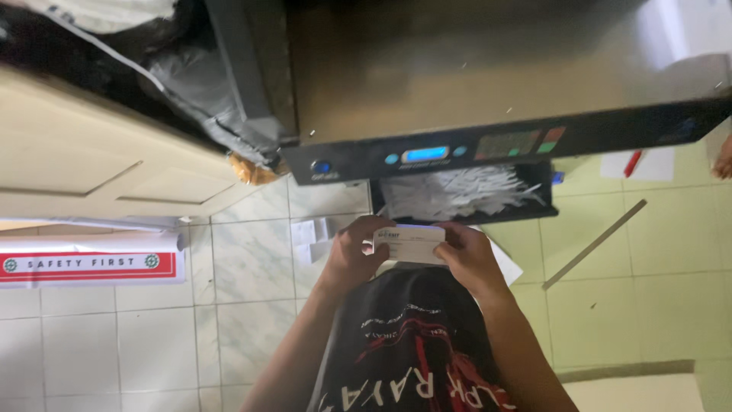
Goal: The person picks up stacks of paper from the floor and places them into a paper cutting machine. They align the paper, operate the machine to cut the sheets, and then remove the cut pieces. The person repeats this process with multiple stacks of paper.
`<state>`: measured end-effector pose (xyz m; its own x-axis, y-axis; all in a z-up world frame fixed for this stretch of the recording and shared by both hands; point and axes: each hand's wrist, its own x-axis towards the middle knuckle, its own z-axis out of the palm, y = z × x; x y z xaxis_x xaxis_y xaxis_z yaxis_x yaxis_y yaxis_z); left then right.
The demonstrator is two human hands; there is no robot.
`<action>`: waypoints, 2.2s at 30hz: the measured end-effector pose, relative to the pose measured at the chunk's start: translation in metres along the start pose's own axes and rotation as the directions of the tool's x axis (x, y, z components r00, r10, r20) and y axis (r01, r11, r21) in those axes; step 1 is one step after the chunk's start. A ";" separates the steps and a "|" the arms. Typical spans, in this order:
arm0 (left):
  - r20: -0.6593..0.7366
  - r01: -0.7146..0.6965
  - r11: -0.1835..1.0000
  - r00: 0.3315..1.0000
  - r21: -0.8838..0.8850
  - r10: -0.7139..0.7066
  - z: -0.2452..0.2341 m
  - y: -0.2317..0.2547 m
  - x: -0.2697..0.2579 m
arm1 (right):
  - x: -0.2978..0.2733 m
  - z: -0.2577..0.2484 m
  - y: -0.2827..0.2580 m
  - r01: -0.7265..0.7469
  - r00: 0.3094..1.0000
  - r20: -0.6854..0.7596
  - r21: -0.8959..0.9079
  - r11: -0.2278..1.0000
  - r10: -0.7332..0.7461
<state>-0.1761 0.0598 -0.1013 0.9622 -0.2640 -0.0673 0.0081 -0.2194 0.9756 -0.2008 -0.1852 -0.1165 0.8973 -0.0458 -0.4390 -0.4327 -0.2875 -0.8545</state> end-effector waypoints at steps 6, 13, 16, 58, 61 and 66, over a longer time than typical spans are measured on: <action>0.218 -0.241 0.828 0.965 0.506 0.148 -0.036 -0.014 -0.061 | -0.039 0.062 0.023 -0.076 0.997 0.026 -0.102 0.992 0.079; 0.438 -0.478 0.486 0.876 0.732 0.202 -0.014 -0.073 -0.118 | -0.086 0.100 0.035 -0.148 0.986 0.055 -0.127 0.981 0.156; 0.503 -0.461 0.546 0.860 0.699 0.083 -0.020 -0.072 -0.127 | -0.098 0.100 0.054 -0.156 0.985 0.055 -0.128 0.979 0.164; -0.537 0.409 0.845 0.653 -0.343 -0.534 -0.046 -0.380 -0.287 | 0.043 0.320 0.264 -0.267 0.827 0.458 -0.194 0.944 0.327; -0.219 0.084 0.278 0.422 -0.957 -0.880 -0.024 -0.474 -0.280 | 0.072 0.367 0.298 -0.264 0.850 0.447 -0.092 0.960 0.277; -0.211 -0.069 0.201 0.405 -0.977 -0.890 -0.004 -0.602 -0.226 | 0.126 0.470 0.440 -0.244 0.902 0.372 0.019 0.970 0.220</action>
<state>-0.3979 0.2549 -0.6721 0.4396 0.2869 -0.8511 0.2010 0.8922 0.4045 -0.3189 0.1322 -0.6784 0.6820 0.2514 -0.6868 -0.6398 -0.2498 -0.7268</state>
